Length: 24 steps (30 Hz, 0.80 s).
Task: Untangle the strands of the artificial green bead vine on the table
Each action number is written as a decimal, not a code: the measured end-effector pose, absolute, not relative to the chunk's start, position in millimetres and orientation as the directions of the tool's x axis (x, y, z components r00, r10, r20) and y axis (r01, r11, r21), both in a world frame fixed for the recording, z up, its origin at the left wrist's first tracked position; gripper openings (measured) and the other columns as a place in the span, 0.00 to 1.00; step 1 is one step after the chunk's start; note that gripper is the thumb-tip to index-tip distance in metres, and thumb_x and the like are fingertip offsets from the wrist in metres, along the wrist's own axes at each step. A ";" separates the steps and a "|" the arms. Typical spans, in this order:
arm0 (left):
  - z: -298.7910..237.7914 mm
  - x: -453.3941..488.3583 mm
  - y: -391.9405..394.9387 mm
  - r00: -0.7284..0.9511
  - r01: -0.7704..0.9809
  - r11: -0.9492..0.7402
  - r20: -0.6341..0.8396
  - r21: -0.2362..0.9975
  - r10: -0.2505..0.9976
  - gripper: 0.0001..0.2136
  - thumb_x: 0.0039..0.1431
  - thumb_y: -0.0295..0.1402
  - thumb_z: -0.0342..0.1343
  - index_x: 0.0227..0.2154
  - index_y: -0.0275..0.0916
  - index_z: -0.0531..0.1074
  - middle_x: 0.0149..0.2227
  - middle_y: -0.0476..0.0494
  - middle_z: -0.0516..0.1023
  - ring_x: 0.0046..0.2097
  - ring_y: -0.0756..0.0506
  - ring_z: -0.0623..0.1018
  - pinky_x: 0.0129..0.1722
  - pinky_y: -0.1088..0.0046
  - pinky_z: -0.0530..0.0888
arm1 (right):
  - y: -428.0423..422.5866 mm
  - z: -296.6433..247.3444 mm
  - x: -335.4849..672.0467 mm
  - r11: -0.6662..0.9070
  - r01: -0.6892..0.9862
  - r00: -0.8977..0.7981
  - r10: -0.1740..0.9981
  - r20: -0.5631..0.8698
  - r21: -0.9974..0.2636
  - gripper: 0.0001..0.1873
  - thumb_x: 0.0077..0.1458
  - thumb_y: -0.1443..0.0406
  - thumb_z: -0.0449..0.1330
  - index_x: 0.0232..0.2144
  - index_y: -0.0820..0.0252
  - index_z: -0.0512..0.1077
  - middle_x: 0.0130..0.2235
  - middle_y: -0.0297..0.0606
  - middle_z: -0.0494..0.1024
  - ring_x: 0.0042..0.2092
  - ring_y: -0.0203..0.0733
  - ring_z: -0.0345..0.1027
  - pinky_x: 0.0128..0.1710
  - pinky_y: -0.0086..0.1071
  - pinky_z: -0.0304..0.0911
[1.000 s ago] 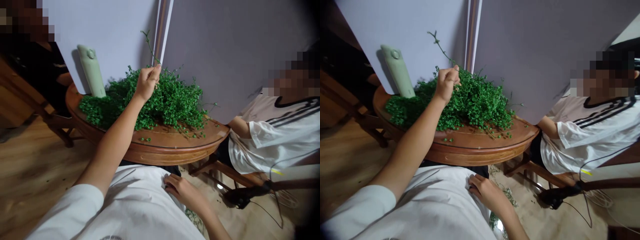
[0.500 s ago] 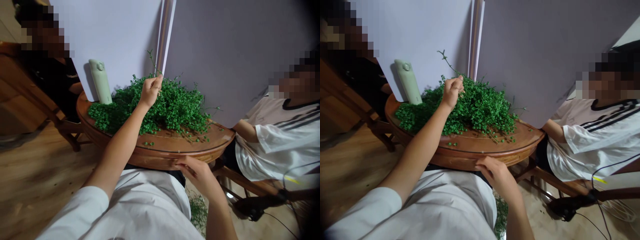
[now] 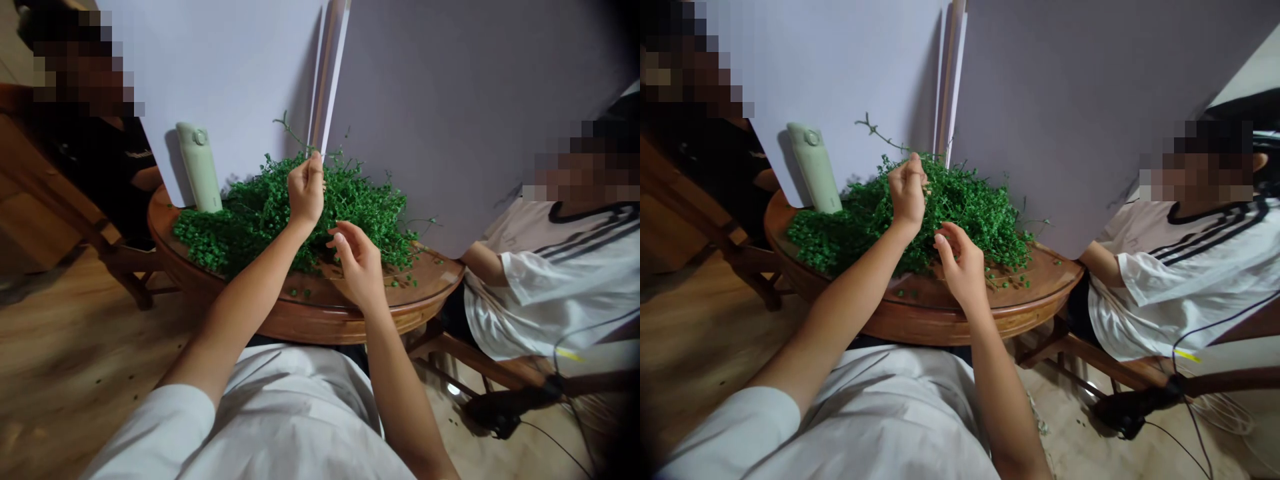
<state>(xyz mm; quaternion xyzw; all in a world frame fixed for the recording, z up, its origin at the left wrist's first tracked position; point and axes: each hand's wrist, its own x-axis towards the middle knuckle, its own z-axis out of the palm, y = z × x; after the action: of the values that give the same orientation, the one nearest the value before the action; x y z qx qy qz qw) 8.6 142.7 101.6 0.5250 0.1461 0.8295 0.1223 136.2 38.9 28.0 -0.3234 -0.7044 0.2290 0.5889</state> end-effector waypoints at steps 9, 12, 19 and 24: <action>92.8 26.9 124.5 -0.387 0.037 -0.940 0.872 0.340 0.300 0.28 0.69 0.55 0.47 0.19 0.42 0.53 0.19 0.54 0.52 0.21 0.51 0.54 0.22 0.70 0.53 | 47.5 34.2 112.2 0.722 0.058 0.275 0.652 0.706 -0.689 0.22 0.66 0.53 0.56 0.56 0.60 0.69 0.44 0.44 0.74 0.43 0.42 0.71 0.44 0.36 0.70; 91.1 28.7 122.2 -0.360 0.069 -0.947 0.893 0.313 0.269 0.27 0.70 0.53 0.46 0.20 0.42 0.54 0.19 0.54 0.53 0.21 0.52 0.55 0.23 0.70 0.53 | 44.4 44.6 111.8 0.765 0.045 0.288 0.607 0.741 -0.643 0.18 0.69 0.54 0.53 0.54 0.58 0.68 0.39 0.40 0.71 0.37 0.40 0.69 0.38 0.33 0.68; 93.5 34.6 113.7 -0.375 0.000 -0.928 0.860 0.374 0.346 0.29 0.67 0.57 0.47 0.19 0.41 0.53 0.19 0.54 0.50 0.22 0.52 0.54 0.22 0.71 0.55 | 45.2 69.3 100.9 0.854 0.150 0.345 0.426 0.836 -0.497 0.14 0.72 0.55 0.46 0.44 0.57 0.66 0.41 0.42 0.70 0.38 0.40 0.68 0.37 0.33 0.67; 95.0 35.4 107.7 -0.387 -0.071 -0.894 0.814 0.443 0.434 0.30 0.63 0.62 0.49 0.19 0.41 0.54 0.19 0.53 0.54 0.23 0.52 0.56 0.22 0.71 0.55 | 56.4 85.5 84.8 0.900 0.208 0.443 0.262 0.857 -0.383 0.21 0.74 0.52 0.39 0.39 0.56 0.65 0.35 0.38 0.65 0.33 0.38 0.64 0.33 0.33 0.63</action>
<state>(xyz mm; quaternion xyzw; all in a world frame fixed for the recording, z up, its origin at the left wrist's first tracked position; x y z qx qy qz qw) 35.4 107.7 95.0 0.5316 0.1707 0.8150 0.1549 84.8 56.4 85.5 -0.2228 -0.5275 0.0166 0.8197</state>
